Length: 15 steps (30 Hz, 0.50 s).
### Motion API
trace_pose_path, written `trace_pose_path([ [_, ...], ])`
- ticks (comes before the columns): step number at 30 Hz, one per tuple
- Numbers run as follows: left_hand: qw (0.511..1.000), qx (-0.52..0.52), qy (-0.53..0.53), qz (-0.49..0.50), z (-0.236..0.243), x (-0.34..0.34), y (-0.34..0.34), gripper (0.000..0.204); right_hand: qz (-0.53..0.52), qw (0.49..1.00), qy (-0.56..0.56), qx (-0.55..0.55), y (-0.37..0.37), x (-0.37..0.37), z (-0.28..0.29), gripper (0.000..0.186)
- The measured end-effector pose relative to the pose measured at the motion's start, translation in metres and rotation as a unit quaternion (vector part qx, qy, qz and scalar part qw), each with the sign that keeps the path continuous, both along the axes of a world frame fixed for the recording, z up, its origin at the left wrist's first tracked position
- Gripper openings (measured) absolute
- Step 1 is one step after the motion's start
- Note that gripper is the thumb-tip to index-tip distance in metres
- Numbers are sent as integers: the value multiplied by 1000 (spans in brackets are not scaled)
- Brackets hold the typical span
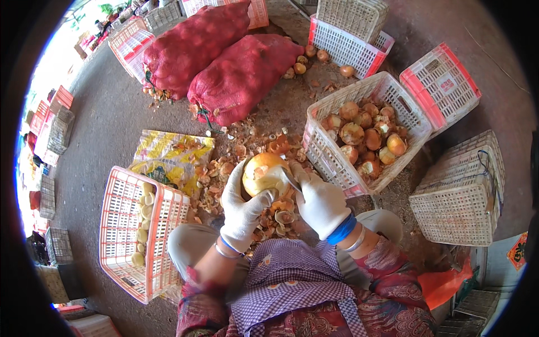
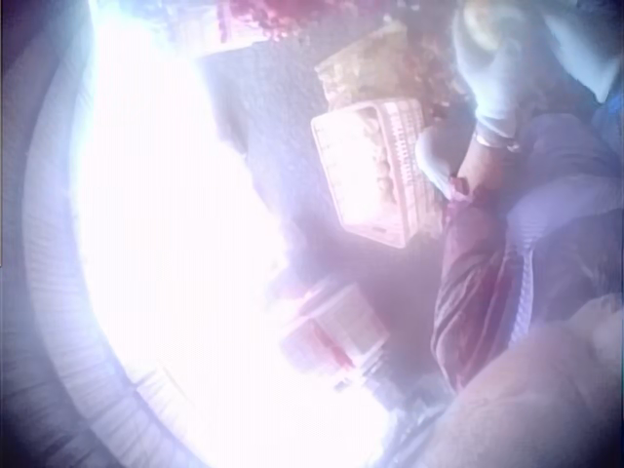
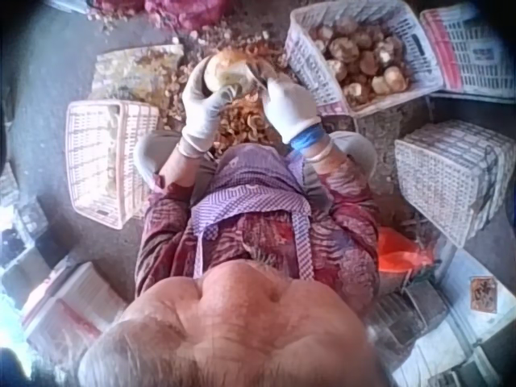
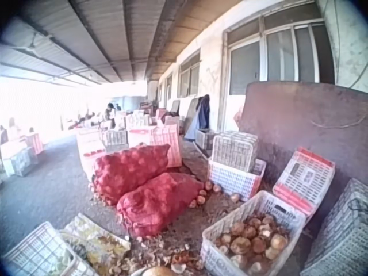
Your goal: The person sits on the floor and peels multiple onions using a knife. They remove the outer layers and place the peeled onions into a nearby basket.
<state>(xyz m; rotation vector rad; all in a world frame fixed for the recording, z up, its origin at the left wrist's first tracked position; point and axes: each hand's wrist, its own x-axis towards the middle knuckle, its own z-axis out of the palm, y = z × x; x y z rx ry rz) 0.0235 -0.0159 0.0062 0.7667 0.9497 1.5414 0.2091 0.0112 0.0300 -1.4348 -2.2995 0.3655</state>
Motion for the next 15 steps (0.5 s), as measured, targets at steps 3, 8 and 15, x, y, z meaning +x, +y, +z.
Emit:
trace_pose_path([
  [3,1000,0,8,-10,0,-4,-2,89,11,993,75,-93,7,7,-3,26],
  [8,997,-41,40,-48,5,-16,0,84,17,913,226,-339,14,19,5,37],
  [15,990,-67,33,-117,11,-25,4,87,47,994,23,-99,4,18,0,50],
])
